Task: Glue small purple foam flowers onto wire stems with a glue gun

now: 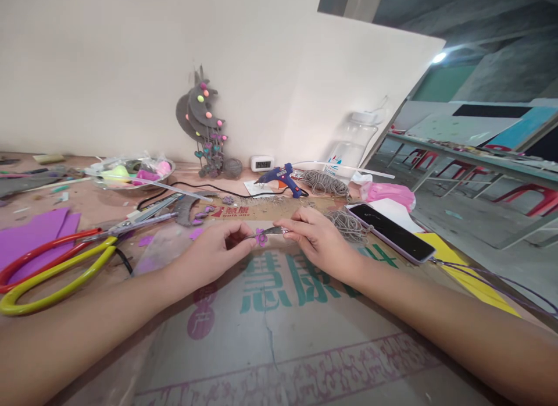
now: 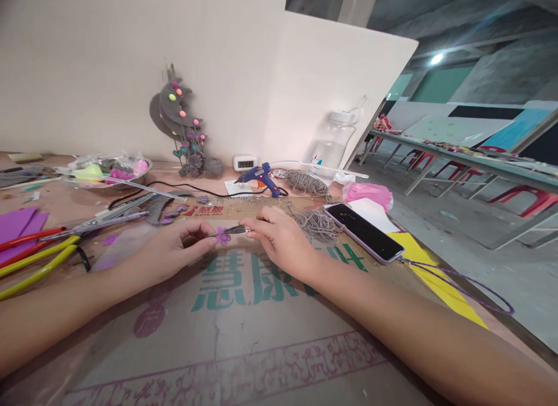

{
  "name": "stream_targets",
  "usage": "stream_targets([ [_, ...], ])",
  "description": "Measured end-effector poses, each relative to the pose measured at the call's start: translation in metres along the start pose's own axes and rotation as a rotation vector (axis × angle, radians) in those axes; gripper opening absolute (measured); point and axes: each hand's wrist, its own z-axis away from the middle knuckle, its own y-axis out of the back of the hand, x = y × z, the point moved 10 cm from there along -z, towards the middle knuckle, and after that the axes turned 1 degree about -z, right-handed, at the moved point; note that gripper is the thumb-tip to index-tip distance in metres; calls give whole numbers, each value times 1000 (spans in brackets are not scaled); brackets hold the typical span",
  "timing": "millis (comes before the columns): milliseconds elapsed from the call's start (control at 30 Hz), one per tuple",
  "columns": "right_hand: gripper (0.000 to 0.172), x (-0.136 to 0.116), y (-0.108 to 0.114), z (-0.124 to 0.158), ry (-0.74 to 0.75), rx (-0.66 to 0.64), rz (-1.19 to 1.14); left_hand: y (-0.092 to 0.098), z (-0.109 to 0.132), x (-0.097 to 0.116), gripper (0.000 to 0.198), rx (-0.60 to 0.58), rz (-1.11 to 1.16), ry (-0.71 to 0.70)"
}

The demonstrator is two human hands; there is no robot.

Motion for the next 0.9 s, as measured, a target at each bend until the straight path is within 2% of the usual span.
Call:
stream_targets([
  [300,29,0,1,-1,8,-5,-8,0,-1,0,20,1,5,13],
  [533,29,3,8,0,-32,53,-72,0,-2,-5,24,15,-2,44],
  [900,29,-3,4,1,23,24,24,4,-1,-2,24,41,-48,34],
])
